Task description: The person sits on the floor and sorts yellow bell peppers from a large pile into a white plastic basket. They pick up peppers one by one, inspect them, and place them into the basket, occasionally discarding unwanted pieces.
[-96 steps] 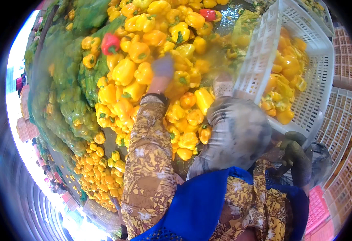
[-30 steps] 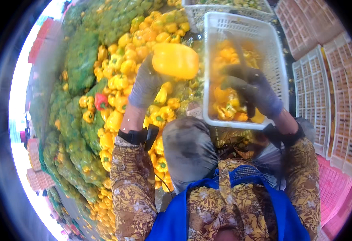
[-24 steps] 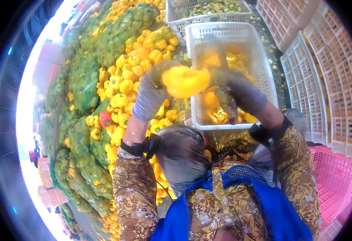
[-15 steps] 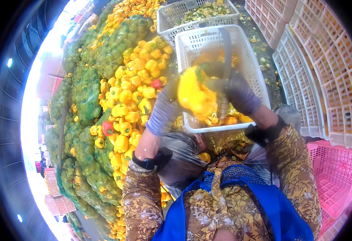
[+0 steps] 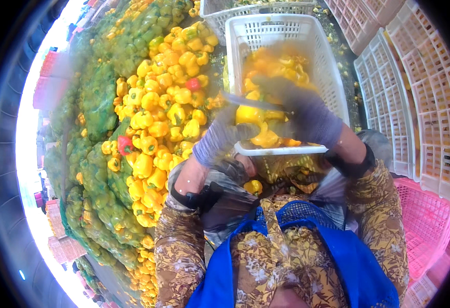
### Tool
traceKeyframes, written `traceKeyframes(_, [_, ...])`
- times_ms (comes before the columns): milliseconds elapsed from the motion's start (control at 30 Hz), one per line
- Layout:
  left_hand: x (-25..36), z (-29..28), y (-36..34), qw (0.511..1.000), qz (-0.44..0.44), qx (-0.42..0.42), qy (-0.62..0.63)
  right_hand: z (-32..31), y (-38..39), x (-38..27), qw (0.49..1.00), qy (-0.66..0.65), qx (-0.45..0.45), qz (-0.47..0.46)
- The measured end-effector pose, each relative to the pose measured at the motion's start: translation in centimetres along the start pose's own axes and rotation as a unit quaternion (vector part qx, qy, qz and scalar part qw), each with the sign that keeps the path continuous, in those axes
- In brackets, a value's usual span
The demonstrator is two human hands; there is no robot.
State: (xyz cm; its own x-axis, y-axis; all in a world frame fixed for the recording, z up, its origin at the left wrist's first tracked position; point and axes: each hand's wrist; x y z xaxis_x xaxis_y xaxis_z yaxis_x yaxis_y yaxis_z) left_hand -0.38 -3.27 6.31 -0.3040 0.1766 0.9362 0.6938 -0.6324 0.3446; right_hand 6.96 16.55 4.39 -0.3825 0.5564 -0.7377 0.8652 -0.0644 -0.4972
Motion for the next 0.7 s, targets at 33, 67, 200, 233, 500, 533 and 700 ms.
traceKeyframes(33, [0.0,-0.2,-0.1,1.000,-0.014,-0.013,-0.023,-0.1,-0.2,-0.5,0.998,0.040,-0.034,0.020])
traceKeyframes(67, [0.1,-0.4,-0.4,0.998,-0.027,-0.027,-0.047,0.3,-0.2,-0.3,0.995,0.098,-0.030,-0.002])
traceKeyframes(200, [0.1,-1.0,-0.8,0.999,-0.024,-0.034,0.004,1.2,-0.8,1.4,0.980,0.186,-0.014,-0.073])
traceKeyframes(233, [0.4,-1.2,-0.7,0.998,-0.031,-0.033,0.049,1.2,-1.0,1.6,0.984,0.159,0.009,-0.074])
traceKeyframes(500, [-1.1,-3.4,-2.4,0.992,-0.101,-0.009,0.073,3.0,-3.4,1.9,0.972,-0.123,0.115,0.166])
traceKeyframes(533, [-1.6,-3.9,-2.7,0.994,-0.098,-0.006,0.053,1.6,-4.0,0.2,0.898,-0.192,0.040,0.394])
traceKeyframes(700, [-2.2,-4.8,-4.0,0.985,-0.092,-0.027,-0.147,2.4,-3.9,4.3,0.960,-0.015,0.151,0.235])
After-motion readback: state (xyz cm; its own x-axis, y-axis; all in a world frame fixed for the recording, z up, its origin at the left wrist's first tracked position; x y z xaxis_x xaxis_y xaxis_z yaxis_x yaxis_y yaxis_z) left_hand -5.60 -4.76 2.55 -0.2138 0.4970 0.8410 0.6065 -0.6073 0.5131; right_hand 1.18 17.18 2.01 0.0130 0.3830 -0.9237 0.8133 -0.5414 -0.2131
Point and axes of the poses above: each hand's wrist, its own y-axis away from the middle knuckle, its own z-axis out of the palm, x = y × z, and after that the axes turned 11 degrees about x, right-handed
